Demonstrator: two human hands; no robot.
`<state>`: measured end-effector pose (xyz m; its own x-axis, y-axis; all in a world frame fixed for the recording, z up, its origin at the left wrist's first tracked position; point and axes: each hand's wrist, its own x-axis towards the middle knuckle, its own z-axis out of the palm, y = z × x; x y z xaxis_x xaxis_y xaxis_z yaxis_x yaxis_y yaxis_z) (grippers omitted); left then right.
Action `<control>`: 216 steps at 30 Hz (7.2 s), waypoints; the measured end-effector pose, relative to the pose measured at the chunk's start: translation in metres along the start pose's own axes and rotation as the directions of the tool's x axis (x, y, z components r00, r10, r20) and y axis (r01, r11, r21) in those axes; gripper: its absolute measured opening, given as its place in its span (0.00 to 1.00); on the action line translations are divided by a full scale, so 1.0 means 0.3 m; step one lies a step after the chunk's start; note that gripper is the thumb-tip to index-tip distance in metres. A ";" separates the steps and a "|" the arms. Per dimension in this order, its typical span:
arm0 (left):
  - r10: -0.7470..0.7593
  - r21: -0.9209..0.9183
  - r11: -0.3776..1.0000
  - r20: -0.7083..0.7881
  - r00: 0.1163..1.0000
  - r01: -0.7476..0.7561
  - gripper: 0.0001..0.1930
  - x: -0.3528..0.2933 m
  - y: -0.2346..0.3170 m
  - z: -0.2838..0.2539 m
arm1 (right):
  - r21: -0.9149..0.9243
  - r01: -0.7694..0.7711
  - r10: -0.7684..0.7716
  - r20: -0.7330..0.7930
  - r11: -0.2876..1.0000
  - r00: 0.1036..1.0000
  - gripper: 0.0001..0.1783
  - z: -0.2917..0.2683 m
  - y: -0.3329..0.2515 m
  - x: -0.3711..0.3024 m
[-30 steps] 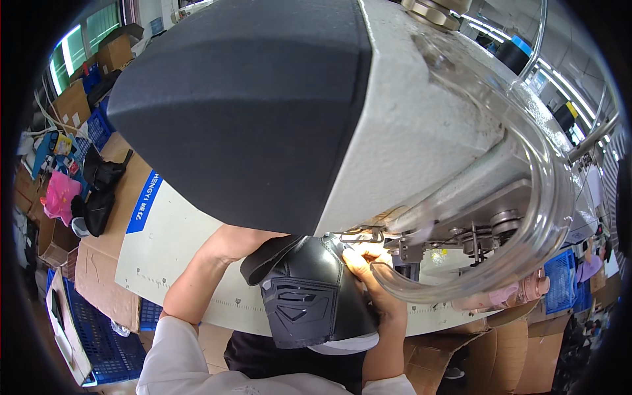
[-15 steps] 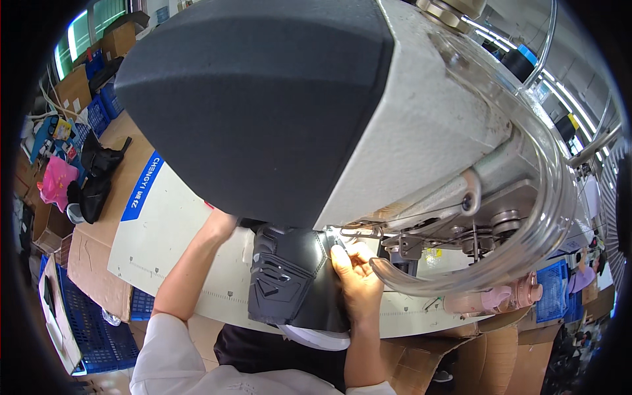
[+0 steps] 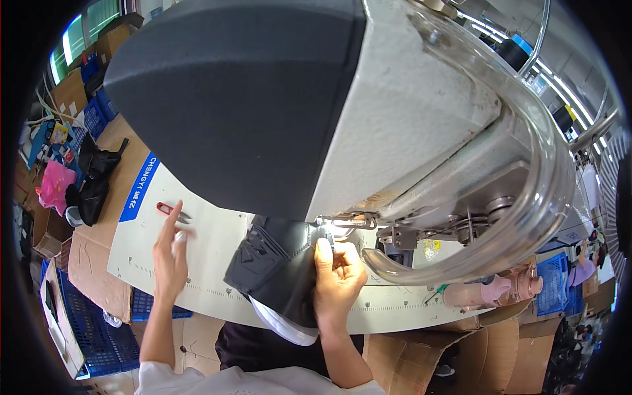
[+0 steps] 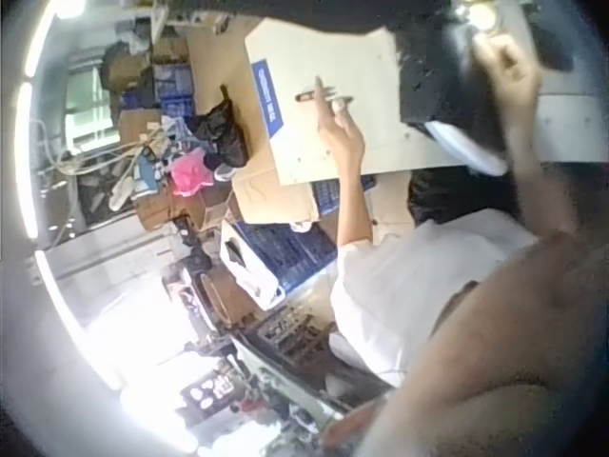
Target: The person sews shoe components together using a sewing machine and trims excess threads with thread snips.
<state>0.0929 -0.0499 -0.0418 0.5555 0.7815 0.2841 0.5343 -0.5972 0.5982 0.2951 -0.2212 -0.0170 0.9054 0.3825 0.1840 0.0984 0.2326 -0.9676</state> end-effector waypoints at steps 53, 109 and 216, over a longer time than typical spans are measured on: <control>0.022 -0.662 0.750 0.001 1.000 -0.016 0.24 0.020 0.356 0.111 | 0.102 -0.065 0.052 0.126 0.993 0.991 0.17 -0.055 -0.006 -0.005; 0.217 -0.810 0.585 0.106 0.971 -0.042 0.14 0.217 0.363 0.067 | -0.049 0.059 -0.056 0.069 0.997 0.996 0.17 -0.020 -0.020 0.003; 0.024 -0.659 0.747 -0.104 0.994 -0.087 0.14 0.110 0.545 0.225 | 0.207 -0.342 0.253 0.362 0.917 0.897 0.03 -0.114 0.009 0.002</control>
<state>0.2417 -0.1340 0.0147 0.4985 0.7816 0.3750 -0.0691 -0.3953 0.9159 0.3100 -0.2510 -0.0256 0.6879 0.7256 -0.0171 -0.3049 0.2675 -0.9140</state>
